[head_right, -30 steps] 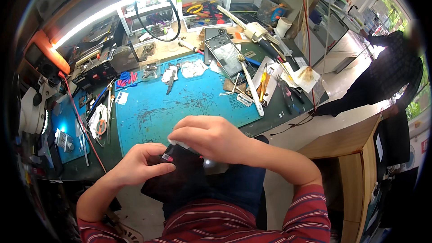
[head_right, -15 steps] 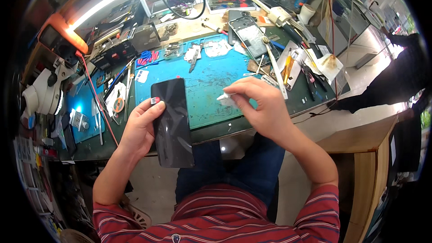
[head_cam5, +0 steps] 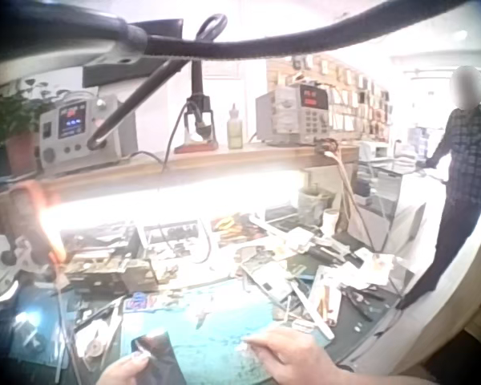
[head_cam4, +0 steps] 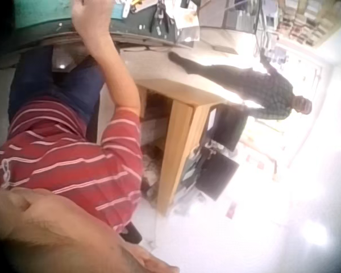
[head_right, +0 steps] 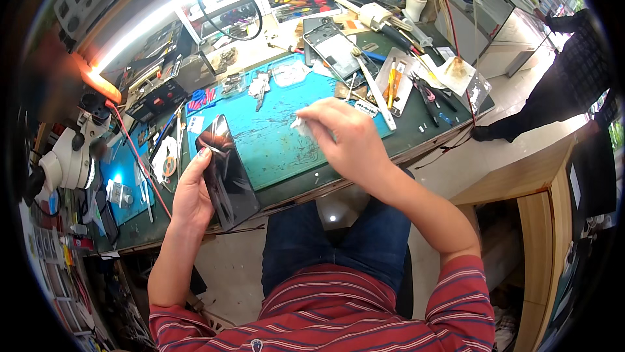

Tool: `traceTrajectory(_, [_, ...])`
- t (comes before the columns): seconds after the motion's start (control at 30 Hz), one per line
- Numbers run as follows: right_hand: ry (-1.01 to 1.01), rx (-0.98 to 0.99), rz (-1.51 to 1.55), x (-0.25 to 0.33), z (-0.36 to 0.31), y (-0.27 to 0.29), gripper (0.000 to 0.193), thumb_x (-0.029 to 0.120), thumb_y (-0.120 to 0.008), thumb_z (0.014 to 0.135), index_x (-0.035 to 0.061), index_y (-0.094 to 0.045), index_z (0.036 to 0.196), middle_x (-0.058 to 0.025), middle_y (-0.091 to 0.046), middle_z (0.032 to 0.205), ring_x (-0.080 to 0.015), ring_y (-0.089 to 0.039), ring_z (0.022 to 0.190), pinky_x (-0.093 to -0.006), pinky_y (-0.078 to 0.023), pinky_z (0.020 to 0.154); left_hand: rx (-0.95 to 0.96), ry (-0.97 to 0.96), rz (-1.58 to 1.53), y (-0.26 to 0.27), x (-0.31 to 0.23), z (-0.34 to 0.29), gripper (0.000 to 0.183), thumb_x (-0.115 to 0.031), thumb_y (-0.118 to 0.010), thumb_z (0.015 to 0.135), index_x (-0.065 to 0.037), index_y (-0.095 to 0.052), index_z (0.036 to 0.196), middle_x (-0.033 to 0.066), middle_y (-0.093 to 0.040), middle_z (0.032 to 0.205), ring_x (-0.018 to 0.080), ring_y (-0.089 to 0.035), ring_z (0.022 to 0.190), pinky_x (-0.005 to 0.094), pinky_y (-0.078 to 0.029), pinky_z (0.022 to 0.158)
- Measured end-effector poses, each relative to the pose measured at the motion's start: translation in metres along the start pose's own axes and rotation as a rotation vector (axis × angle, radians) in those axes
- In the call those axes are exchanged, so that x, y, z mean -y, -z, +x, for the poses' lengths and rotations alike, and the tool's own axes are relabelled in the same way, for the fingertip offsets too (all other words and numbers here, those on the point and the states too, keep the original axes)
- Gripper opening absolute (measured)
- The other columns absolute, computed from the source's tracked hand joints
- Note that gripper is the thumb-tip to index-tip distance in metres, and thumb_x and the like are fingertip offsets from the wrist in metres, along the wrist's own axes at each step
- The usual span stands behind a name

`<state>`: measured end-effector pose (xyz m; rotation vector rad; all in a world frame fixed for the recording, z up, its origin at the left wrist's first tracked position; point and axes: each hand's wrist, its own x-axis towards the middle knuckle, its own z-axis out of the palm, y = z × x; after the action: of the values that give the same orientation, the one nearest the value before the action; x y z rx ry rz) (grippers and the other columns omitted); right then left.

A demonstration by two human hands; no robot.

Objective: The person removes a protective film from a smartphone screen, cleans the device with a wipe, and uses tweezers to adjust internal components on the motherboard. The person then reassembles the phone and inspects the exterior.

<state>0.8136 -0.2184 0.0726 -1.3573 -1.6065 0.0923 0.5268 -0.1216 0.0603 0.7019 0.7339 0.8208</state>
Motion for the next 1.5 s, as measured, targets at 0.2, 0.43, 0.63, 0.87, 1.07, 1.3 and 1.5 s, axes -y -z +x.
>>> traceTrajectory(0.2, [0.01, 0.072, 0.16, 0.02, -0.01, -0.008, 0.02, -0.001, -0.073, 0.092, 0.0034, -0.075, 0.111, -0.0132, -0.074, 0.104, -0.0295, -0.073, 0.092, -0.0371, -0.059, 0.078, 0.007, 0.004, -0.013, 0.004, 0.004, 0.0, 0.032, -0.015, -0.057, 0.109, -0.002, -0.06, 0.139, 0.0098, -0.069, 0.133, 0.0211, -0.068, 0.121, 0.0402, -0.056, 0.107])
traceTrajectory(0.43, [0.183, 0.098, 0.257, 0.063, -0.035, -0.026, 0.025, -0.001, -0.073, 0.089, 0.0025, -0.072, 0.114, -0.0117, -0.072, 0.107, -0.0306, -0.073, 0.091, -0.038, -0.061, 0.078, 0.025, -0.015, -0.065, 0.001, 0.004, 0.001, 0.028, -0.015, -0.057, 0.11, -0.003, -0.061, 0.135, 0.008, -0.071, 0.128, 0.0205, -0.069, 0.117, 0.0405, -0.057, 0.104])
traceTrajectory(0.63, [0.245, 0.213, 0.254, 0.066, -0.054, -0.006, 0.027, -0.001, -0.074, 0.086, 0.0048, -0.072, 0.113, -0.0089, -0.072, 0.107, -0.027, -0.074, 0.092, -0.0363, -0.063, 0.078, -0.039, -0.12, -0.06, 0.002, -0.004, -0.005, 0.017, -0.015, -0.063, 0.108, -0.008, -0.067, 0.123, 0.0043, -0.074, 0.119, 0.0192, -0.072, 0.11, 0.0398, -0.059, 0.098])
traceTrajectory(0.87, [0.036, 0.046, -0.496, 0.013, -0.017, 0.011, 0.043, -0.001, -0.067, 0.084, 0.0023, -0.068, 0.127, -0.0197, -0.067, 0.132, -0.0366, -0.063, 0.123, -0.0483, -0.048, 0.107, 0.171, -0.238, -0.093, 0.017, 0.002, -0.01, 0.023, -0.02, -0.058, 0.111, -0.009, -0.064, 0.13, 0.0043, -0.074, 0.122, 0.0178, -0.071, 0.112, 0.038, -0.058, 0.099])
traceTrajectory(1.07, [-0.122, 0.26, 0.31, 0.069, -0.023, -0.012, 0.034, 0.024, -0.079, 0.095, 0.002, -0.073, 0.121, -0.0122, -0.076, 0.102, -0.0254, -0.075, 0.088, -0.0366, -0.059, 0.073, 0.133, -0.282, -0.107, 0.013, 0.005, -0.012, 0.022, -0.016, -0.059, 0.11, -0.009, -0.063, 0.13, 0.005, -0.074, 0.12, 0.0194, -0.072, 0.11, 0.0379, -0.06, 0.096])
traceTrajectory(1.3, [-0.255, 0.32, 0.338, 0.088, -0.018, -0.045, 0.023, 0.028, -0.074, 0.095, 0.0046, -0.074, 0.099, -0.0149, -0.069, 0.073, -0.0345, -0.069, 0.065, -0.0422, -0.055, 0.061, 0.192, -0.411, -0.038, 0.01, 0.009, -0.02, 0.023, -0.014, -0.062, 0.108, -0.011, -0.063, 0.131, 0.0046, -0.074, 0.121, 0.0206, -0.072, 0.11, 0.0404, -0.06, 0.097])
traceTrajectory(1.5, [-0.11, 0.163, 0.207, 0.085, -0.016, -0.05, 0.019, 0.024, -0.071, 0.095, 0.0053, -0.07, 0.095, -0.0149, -0.068, 0.076, -0.0371, -0.069, 0.07, -0.0462, -0.055, 0.062, 0.176, -0.492, 0.025, 0.014, 0.01, -0.02, 0.028, -0.013, -0.063, 0.108, -0.011, -0.061, 0.136, 0.006, -0.071, 0.13, 0.0223, -0.07, 0.116, 0.0419, -0.059, 0.099])
